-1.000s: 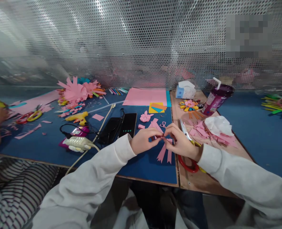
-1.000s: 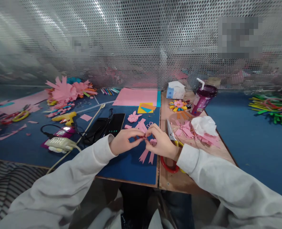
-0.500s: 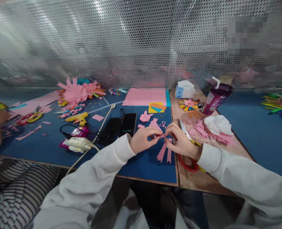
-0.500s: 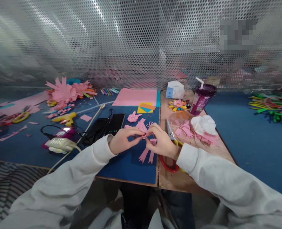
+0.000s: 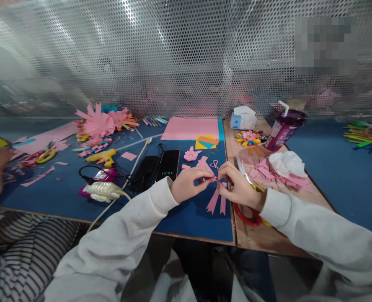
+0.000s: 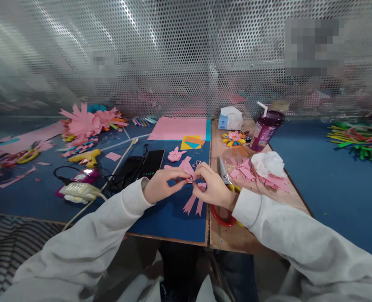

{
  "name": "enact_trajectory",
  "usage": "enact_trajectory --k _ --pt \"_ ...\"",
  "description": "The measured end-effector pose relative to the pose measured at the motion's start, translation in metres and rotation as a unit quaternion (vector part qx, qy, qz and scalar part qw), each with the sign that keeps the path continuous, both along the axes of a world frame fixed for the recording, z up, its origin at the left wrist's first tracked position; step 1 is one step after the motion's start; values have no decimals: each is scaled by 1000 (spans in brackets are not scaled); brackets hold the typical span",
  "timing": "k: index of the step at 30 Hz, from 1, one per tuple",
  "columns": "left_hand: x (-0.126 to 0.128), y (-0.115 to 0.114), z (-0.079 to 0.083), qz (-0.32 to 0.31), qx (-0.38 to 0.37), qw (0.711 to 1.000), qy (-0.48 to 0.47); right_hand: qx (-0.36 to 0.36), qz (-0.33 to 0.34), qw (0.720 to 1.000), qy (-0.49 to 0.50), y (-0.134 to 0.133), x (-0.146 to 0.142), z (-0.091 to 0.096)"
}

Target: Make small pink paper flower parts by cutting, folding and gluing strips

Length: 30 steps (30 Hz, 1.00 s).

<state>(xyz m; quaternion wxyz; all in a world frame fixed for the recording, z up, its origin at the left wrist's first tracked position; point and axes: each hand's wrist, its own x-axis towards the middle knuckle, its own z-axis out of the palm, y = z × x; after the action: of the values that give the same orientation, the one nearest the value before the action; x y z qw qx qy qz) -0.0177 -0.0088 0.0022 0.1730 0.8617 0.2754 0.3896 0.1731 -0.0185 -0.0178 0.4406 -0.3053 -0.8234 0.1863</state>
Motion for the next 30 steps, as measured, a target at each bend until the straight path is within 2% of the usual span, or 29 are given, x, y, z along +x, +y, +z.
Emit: enact_trajectory --k 30 --pt "-2 1 -2 -3 17 1000 9 -19 -16 1000 5 -1 0 1"
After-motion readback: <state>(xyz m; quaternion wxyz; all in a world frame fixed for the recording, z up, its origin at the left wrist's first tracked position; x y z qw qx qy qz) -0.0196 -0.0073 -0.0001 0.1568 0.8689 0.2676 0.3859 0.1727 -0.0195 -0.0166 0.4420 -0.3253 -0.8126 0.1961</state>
